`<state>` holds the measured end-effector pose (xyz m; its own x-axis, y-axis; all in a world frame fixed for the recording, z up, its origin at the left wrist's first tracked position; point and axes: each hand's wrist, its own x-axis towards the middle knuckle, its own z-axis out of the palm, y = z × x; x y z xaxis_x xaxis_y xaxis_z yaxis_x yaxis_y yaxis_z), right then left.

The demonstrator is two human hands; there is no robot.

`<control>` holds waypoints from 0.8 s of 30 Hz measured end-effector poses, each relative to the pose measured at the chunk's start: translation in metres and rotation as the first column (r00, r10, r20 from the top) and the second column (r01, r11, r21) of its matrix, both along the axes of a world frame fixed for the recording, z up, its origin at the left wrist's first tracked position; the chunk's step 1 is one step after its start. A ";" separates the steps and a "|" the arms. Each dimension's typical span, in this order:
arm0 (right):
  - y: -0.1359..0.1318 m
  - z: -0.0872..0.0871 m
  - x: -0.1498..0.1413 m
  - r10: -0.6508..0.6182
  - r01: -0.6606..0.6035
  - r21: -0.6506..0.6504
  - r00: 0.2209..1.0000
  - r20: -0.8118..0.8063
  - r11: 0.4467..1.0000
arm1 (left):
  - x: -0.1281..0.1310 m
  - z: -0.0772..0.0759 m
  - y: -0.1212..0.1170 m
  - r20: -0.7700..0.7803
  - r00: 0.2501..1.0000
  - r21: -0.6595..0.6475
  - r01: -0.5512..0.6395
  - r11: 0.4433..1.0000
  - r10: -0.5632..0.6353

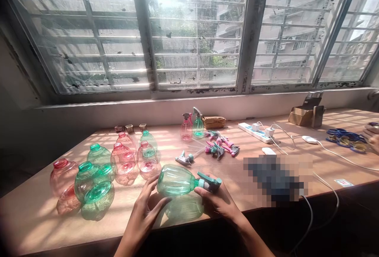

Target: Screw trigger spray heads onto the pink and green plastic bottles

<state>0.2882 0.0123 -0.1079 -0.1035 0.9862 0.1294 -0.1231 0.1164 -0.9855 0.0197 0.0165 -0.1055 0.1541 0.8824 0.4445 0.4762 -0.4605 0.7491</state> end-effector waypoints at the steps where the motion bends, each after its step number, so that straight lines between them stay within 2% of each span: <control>1: -0.002 0.005 0.000 0.016 -0.016 0.014 1.000 0.025 1.000 | 0.000 0.001 -0.001 0.009 1.000 -0.003 0.000 1.000 0.000; 5: -0.005 0.016 -0.001 0.044 -0.048 0.036 0.994 0.098 0.998 | 0.001 0.003 -0.002 0.019 1.000 -0.016 -0.009 1.000 0.010; 13: 0.001 -0.004 0.001 -0.066 0.069 -0.066 0.997 0.046 0.995 | 0.002 0.002 0.000 -0.029 1.000 0.009 -0.003 1.000 0.004; 17: -0.001 0.003 0.002 -0.013 0.017 -0.082 0.999 0.051 0.997 | 0.005 0.008 -0.002 -0.037 0.999 -0.029 -0.013 0.999 0.012; 20: -0.003 0.012 0.002 0.059 -0.056 -0.042 0.996 0.070 0.998 | 0.008 0.012 -0.004 0.009 0.999 -0.069 -0.043 0.997 0.044; 24: -0.002 0.013 0.001 0.092 -0.090 -0.026 0.992 0.084 0.996 | 0.006 0.009 -0.003 0.052 0.997 -0.092 -0.050 0.995 0.054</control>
